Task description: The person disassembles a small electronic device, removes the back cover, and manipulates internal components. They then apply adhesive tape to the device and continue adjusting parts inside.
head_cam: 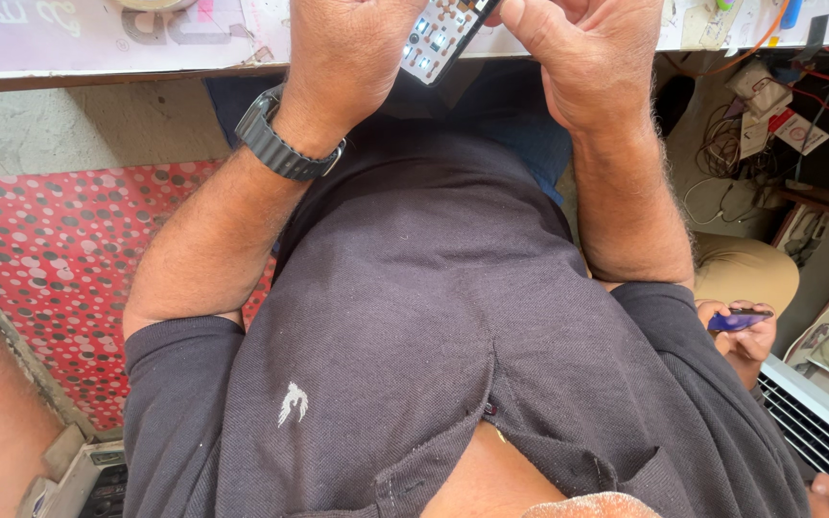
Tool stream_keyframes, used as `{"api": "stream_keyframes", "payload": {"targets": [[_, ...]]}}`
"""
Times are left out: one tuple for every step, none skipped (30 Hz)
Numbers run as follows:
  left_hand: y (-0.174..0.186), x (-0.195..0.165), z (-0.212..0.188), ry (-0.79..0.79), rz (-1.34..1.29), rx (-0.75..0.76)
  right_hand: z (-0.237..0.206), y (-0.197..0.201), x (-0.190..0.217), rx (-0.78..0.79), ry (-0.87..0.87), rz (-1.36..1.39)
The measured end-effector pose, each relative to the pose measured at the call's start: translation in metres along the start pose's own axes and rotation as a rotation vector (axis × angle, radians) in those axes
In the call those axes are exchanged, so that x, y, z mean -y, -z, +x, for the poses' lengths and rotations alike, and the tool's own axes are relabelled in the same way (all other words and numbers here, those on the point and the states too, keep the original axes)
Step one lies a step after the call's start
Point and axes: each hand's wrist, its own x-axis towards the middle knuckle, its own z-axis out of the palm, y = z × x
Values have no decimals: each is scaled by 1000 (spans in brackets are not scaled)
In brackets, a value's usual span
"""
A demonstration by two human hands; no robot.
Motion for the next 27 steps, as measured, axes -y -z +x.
{"api": "stream_keyframes", "payload": {"targets": [[-1,0,-1,149,-196,5,0,0,0,3,2,4],[-1,0,-1,113,-155,9,0,0,0,6,5,8],[-1,0,-1,77,-115,13,0,-1,1,10,7,9],[-1,0,0,41,-74,17,0,-1,1,8,5,12],[-1,-1,1,113,-156,7,0,-2,2,7,2,15],[-2,-3,1,185,-238,-4,1,-3,2,-2,-7,19],[-2,-5,2,258,-321,-15,1,-3,3,-11,-14,29],[-2,-7,3,274,-351,-15,1,-4,4,-21,-21,40],[-1,-9,4,290,-379,-15,2,-5,5,-30,-25,58],[-1,-11,6,306,-408,-16,2,-6,5,-37,-29,74],[0,-13,7,309,-455,-15,3,-7,6,-45,-33,90],[1,-15,8,312,-501,-15,4,-7,7,-50,-34,103],[2,-16,9,314,-548,-14,5,-8,7,-51,-33,105],[2,-16,11,312,-549,-17,5,-8,8,-53,-31,107],[2,-17,12,311,-551,-19,6,-9,9,-52,-26,97],[2,-18,13,311,-553,-19,7,-9,9,-54,-26,94],[2,-19,13,314,-558,-26,7,-10,10,-55,-26,90],[2,-19,14,315,-562,-32,8,-11,11,-58,-27,91],[1,-20,14,317,-567,-38,9,-12,13,-61,-32,86],[1,-20,14,314,-617,-44,10,-13,14,-65,-38,81],[1,-21,14,311,-668,-50,11,-14,15,-69,-45,69],[2,-21,14,307,-719,-56,12,-14,16,-74,-53,58],[2,-21,15,283,-708,-54,13,-14,16,-65,-38,72],[3,-20,15,261,-697,-52,14,-14,17,-57,-26,86],[3,-20,14,241,-687,-50,14,-14,16,-49,-15,101],[3,-20,14,259,-654,-47,13,-14,16,-62,-27,82],[3,-20,14,279,-623,-43,11,-13,15,-73,-41,63]]}}
